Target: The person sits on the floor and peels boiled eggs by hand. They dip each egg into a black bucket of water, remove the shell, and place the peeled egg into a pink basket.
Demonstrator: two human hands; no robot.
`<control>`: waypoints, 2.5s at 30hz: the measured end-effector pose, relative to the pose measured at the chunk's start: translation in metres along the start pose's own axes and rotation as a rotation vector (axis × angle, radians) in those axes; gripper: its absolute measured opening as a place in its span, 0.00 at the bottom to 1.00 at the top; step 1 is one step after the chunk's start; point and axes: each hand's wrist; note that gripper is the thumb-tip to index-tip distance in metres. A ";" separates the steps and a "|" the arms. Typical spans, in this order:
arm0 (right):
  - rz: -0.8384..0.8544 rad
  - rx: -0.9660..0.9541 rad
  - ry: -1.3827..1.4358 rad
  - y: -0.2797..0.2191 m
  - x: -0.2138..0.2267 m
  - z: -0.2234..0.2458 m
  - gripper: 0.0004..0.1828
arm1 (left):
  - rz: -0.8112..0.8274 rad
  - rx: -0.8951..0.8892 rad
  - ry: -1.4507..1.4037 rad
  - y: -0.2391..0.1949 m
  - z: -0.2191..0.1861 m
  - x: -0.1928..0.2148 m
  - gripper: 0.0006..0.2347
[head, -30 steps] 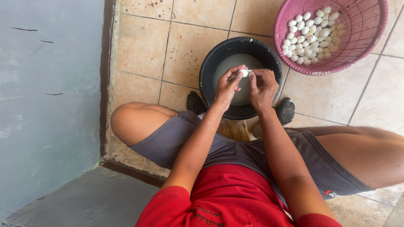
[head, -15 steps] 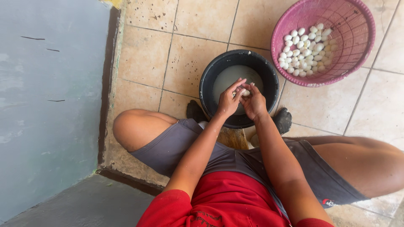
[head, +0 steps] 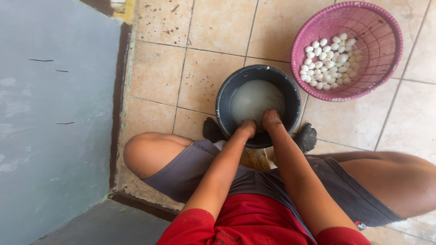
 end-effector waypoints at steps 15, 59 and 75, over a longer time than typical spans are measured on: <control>-0.146 0.249 0.391 -0.048 0.076 0.020 0.23 | 0.216 -0.200 0.168 0.026 0.001 0.007 0.15; 0.377 0.177 -0.163 -0.007 -0.003 0.008 0.21 | 0.154 -0.011 -0.062 0.040 0.001 -0.007 0.23; 0.153 0.402 -0.555 -0.032 -0.001 -0.002 0.20 | 0.074 -0.046 -0.032 0.039 0.027 -0.001 0.13</control>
Point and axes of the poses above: each hand's wrist, its own y-axis towards the middle knuckle, its own x-axis out of the back of the hand, z = x × y, and after that the axes turned 3 degrees about x, right-handed
